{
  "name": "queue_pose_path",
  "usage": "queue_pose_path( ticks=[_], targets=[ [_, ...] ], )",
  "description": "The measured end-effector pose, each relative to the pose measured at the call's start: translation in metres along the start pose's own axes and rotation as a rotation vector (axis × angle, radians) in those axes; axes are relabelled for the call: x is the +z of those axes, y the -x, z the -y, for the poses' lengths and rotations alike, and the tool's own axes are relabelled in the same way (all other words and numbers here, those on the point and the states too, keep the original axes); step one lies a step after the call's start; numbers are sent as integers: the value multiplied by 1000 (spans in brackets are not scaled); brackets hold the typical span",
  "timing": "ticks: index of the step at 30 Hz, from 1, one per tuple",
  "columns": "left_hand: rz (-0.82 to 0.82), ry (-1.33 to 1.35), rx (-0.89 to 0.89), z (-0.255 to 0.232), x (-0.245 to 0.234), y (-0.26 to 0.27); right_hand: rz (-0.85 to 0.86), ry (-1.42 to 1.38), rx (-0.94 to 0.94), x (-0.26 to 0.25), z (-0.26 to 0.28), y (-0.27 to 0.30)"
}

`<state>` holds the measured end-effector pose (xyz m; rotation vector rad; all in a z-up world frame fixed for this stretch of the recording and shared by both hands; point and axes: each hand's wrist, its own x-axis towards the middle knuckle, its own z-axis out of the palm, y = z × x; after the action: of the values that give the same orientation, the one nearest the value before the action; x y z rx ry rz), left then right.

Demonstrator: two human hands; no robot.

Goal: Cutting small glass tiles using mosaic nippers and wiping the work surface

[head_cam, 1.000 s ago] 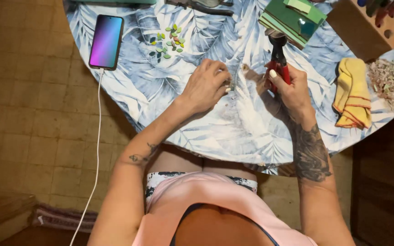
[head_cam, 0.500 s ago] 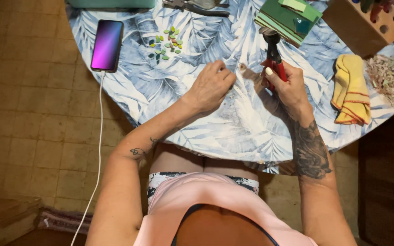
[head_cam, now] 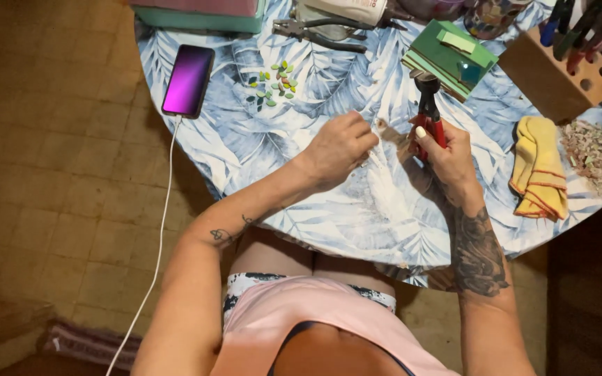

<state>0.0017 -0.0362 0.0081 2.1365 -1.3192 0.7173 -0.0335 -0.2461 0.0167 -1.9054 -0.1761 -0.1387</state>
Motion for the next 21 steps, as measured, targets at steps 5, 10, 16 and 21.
queue_pose_path(
  ticks=[5,10,16,21],
  targets=[
    [67,24,50,1,10,6,-1,149,-42,2,-1,-2],
    [143,346,-122,5,-19,-13,-30,238,-53,-1,-19,-3],
    [50,434,-199,10,-8,-23,-10,461,0,-17,-69,-21],
    [-182,551,-275,27,-12,-45,133,-65,140,-7,5,-38]
  ],
)
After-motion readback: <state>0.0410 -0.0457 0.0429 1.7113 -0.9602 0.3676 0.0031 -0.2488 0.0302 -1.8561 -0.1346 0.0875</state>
